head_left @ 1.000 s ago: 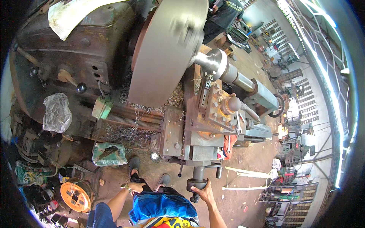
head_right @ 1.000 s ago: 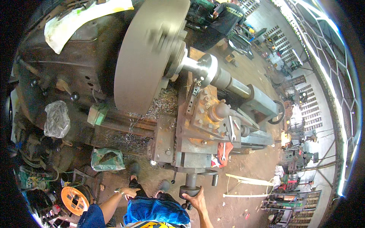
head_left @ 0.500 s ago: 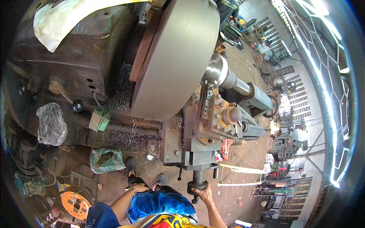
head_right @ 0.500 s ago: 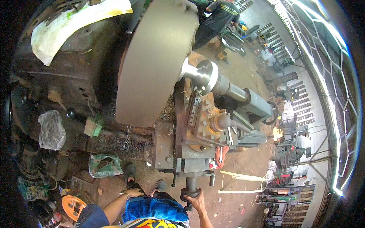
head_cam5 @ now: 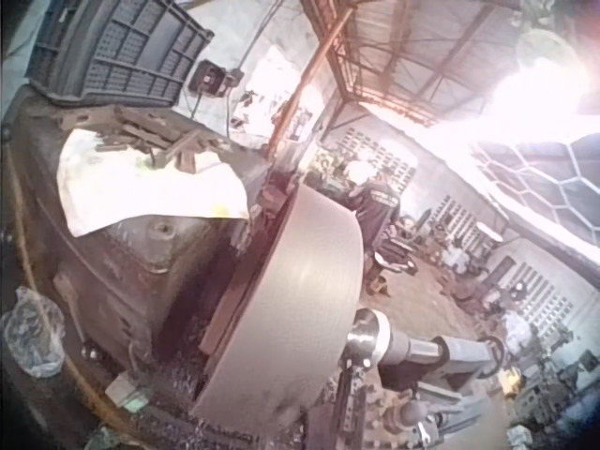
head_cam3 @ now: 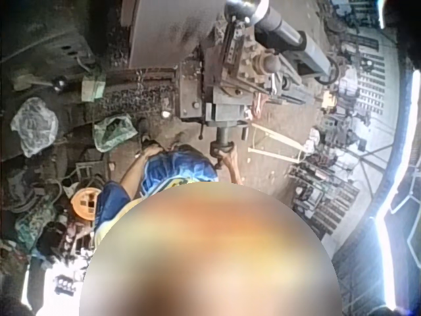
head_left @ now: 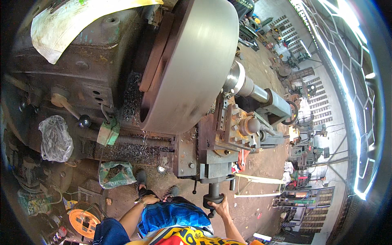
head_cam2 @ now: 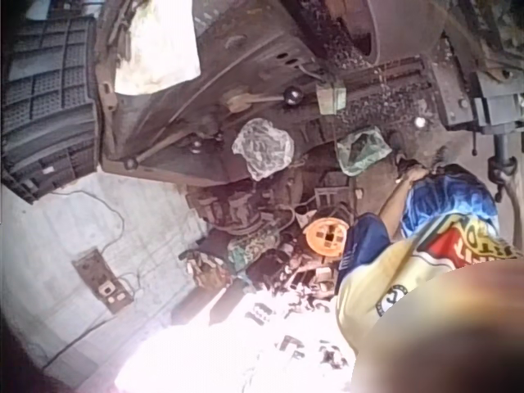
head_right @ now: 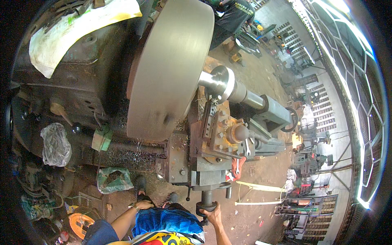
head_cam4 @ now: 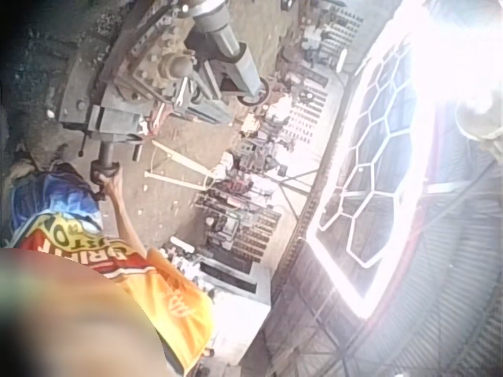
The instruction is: The person operates a metal lathe, turning a cylindrical workpiece while adjusting the tool post and control levers. Metal shavings accumulate as the workpiece is machined. The person occasionally uses a green handheld device near the workpiece, likely for measurement or inspection.
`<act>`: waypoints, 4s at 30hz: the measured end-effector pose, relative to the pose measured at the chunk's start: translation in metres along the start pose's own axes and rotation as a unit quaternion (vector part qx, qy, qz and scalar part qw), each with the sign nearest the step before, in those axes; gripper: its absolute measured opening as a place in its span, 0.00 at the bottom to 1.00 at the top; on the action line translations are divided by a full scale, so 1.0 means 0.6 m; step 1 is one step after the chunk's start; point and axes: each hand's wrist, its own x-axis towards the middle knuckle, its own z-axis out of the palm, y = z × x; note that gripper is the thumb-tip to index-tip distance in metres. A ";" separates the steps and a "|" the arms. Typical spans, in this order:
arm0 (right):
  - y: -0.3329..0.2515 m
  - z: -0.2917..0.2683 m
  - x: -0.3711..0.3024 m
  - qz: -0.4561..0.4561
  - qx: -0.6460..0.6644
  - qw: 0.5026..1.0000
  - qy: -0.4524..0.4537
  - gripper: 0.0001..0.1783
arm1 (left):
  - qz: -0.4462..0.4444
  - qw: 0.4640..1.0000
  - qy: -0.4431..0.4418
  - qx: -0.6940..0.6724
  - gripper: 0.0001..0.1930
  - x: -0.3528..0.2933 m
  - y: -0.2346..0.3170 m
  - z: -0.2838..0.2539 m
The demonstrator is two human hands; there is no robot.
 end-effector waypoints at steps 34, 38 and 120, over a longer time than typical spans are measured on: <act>-0.002 0.004 -0.006 -0.005 0.020 0.999 0.027 0.60 | 0.078 0.991 -0.067 0.089 0.24 0.013 -0.020 -0.017; -0.001 0.005 -0.005 -0.005 0.022 0.999 0.029 0.60 | 0.095 0.995 0.005 0.013 0.29 0.013 -0.022 -0.013; 0.017 0.011 0.001 -0.010 0.042 0.998 0.042 0.59 | 0.140 0.987 -0.002 0.077 0.22 -0.034 0.011 -0.049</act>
